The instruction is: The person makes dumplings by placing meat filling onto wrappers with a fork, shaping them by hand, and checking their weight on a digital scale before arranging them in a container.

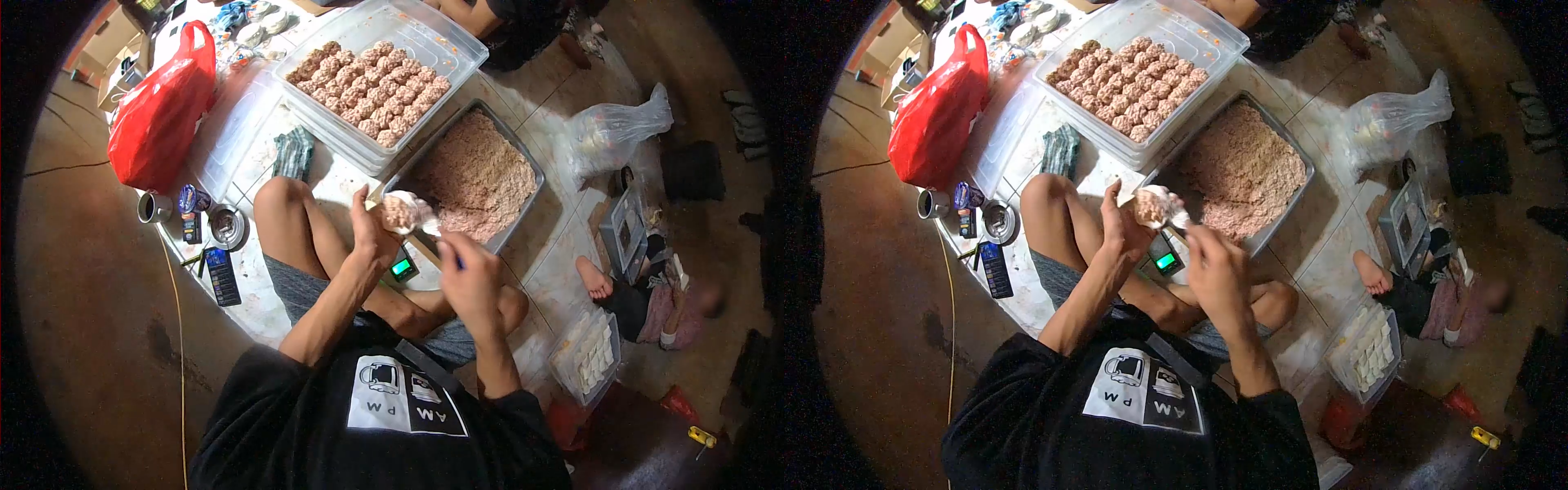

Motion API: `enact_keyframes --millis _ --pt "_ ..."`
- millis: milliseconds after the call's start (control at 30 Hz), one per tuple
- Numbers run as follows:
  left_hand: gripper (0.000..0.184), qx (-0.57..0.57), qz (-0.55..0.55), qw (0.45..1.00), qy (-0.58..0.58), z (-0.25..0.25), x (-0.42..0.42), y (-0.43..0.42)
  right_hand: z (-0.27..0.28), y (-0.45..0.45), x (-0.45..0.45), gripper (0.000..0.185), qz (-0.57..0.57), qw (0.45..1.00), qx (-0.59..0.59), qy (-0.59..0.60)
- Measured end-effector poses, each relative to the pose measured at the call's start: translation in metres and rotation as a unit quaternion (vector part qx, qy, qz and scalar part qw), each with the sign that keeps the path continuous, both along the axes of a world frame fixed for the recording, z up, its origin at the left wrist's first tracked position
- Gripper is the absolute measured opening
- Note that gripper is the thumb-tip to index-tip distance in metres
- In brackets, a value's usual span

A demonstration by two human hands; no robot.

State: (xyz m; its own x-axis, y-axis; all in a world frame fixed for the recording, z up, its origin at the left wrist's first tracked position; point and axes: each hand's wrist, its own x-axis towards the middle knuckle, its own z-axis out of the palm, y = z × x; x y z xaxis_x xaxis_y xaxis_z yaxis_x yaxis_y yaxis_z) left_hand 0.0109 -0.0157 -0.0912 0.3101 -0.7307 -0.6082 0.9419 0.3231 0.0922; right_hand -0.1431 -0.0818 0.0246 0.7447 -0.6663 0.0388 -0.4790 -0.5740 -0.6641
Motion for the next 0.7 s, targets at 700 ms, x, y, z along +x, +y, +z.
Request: enact_keyframes --millis 700 --pt "0.064 0.08 -0.063 0.983 -0.15 -0.039 0.021 0.003 -0.189 -0.098 0.037 0.011 0.021 0.975 -0.09 0.2"
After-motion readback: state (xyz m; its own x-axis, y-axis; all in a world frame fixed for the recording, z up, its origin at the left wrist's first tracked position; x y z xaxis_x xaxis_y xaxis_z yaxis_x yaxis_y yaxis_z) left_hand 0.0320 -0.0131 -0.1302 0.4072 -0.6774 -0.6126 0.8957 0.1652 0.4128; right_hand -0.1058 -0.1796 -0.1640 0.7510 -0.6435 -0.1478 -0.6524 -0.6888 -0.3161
